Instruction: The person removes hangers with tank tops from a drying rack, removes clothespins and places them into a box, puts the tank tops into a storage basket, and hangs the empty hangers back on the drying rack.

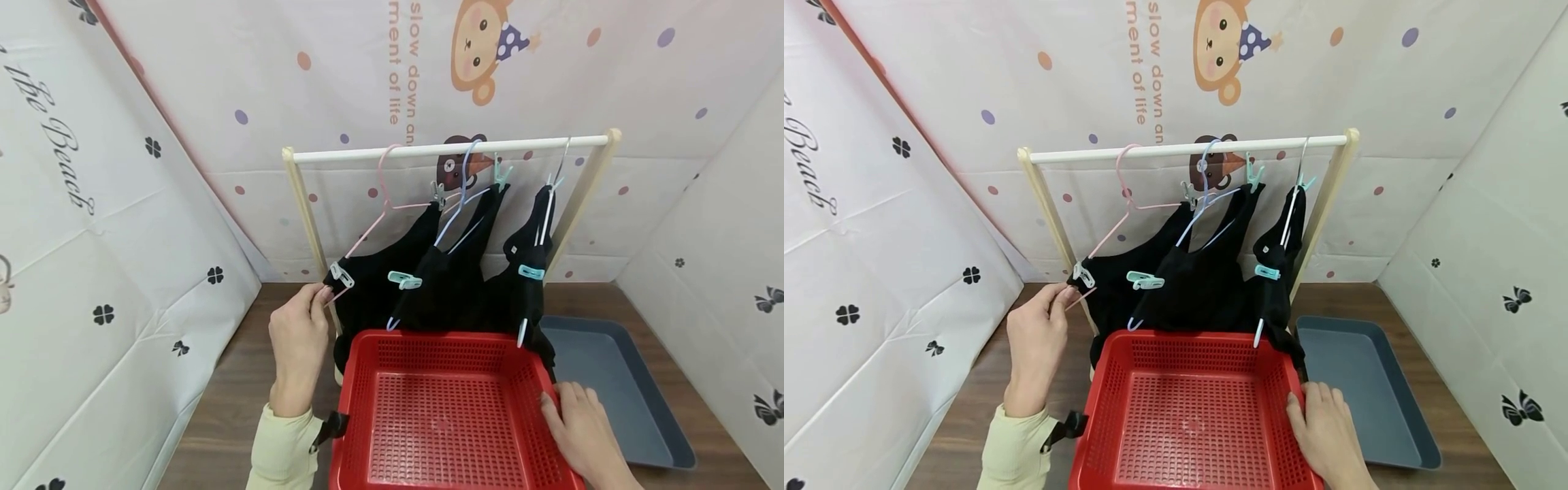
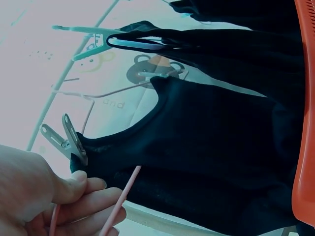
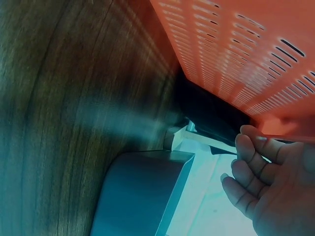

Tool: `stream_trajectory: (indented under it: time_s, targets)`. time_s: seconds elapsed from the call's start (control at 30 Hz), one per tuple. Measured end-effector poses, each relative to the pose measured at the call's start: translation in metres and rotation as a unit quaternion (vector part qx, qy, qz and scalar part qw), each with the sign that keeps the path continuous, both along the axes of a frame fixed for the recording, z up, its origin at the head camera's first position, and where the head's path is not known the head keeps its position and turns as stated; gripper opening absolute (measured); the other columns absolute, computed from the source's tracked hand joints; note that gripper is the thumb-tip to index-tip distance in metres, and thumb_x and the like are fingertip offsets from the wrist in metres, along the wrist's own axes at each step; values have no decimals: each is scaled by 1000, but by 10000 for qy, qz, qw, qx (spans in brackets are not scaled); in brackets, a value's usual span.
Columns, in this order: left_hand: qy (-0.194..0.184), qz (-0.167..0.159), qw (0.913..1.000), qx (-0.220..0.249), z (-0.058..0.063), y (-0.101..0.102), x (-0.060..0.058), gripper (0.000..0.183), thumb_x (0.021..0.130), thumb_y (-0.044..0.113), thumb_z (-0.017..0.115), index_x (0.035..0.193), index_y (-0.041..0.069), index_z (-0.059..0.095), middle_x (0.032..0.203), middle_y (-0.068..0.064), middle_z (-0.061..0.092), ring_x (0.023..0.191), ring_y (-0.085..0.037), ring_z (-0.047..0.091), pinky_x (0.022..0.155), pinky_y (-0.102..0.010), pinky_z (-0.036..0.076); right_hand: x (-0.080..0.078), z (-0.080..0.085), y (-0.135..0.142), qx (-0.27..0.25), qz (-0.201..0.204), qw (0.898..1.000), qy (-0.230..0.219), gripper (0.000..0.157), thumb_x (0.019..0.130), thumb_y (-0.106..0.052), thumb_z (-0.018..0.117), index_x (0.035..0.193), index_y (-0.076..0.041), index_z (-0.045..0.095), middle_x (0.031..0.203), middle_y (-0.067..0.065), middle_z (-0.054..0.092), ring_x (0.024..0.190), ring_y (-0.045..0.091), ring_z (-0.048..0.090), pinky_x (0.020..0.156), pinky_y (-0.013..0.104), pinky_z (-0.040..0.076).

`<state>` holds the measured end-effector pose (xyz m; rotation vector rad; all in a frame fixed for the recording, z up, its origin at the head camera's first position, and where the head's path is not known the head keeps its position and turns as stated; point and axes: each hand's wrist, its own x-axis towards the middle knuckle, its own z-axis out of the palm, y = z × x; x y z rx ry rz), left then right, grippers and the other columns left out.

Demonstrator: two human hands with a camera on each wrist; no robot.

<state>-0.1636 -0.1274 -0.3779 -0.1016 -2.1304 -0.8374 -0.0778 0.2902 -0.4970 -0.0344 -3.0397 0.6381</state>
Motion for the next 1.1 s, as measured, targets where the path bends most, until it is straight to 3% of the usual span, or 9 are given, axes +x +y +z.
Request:
stream_trajectory:
  time_s: [0.2, 0.53, 0.7, 1.1]
  targets:
    - [347, 66, 9993, 85, 0, -1, -1, 5, 95, 5, 78, 94, 0, 80, 84, -11, 79, 71, -37, 76, 59, -57, 55, 0, 1, -1, -115, -78, 9998, -175, 36, 112, -28, 52, 117, 6, 64, 96, 7, 61, 87, 27, 46, 73, 41, 37]
    - [568, 6, 9982, 179, 3, -1, 0, 3, 94, 4, 79, 95, 1, 80, 83, -9, 79, 70, -33, 76, 57, -54, 54, 0, 4, -1, -257, -150, 9993, -229, 39, 112, -29, 52, 119, 7, 64, 98, 8, 62, 90, 27, 47, 71, 40, 38]
    - [631, 6, 9979, 128, 4, -5, 2, 5, 94, 6, 79, 95, 1, 81, 84, -10, 79, 71, -34, 76, 59, -54, 54, 0, 3, -1, -400, -235, 9980, -421, 38, 111, -28, 53, 120, 7, 64, 99, 8, 63, 90, 27, 47, 69, 38, 39]
    - [822, 57, 9964, 211, 12, -15, 13, 5, 93, 5, 80, 95, 1, 81, 86, -10, 80, 74, -34, 77, 61, -48, 52, -2, 3, -2, -574, -329, 9969, -418, 36, 111, -27, 54, 121, 6, 64, 99, 9, 63, 92, 27, 46, 68, 37, 41]
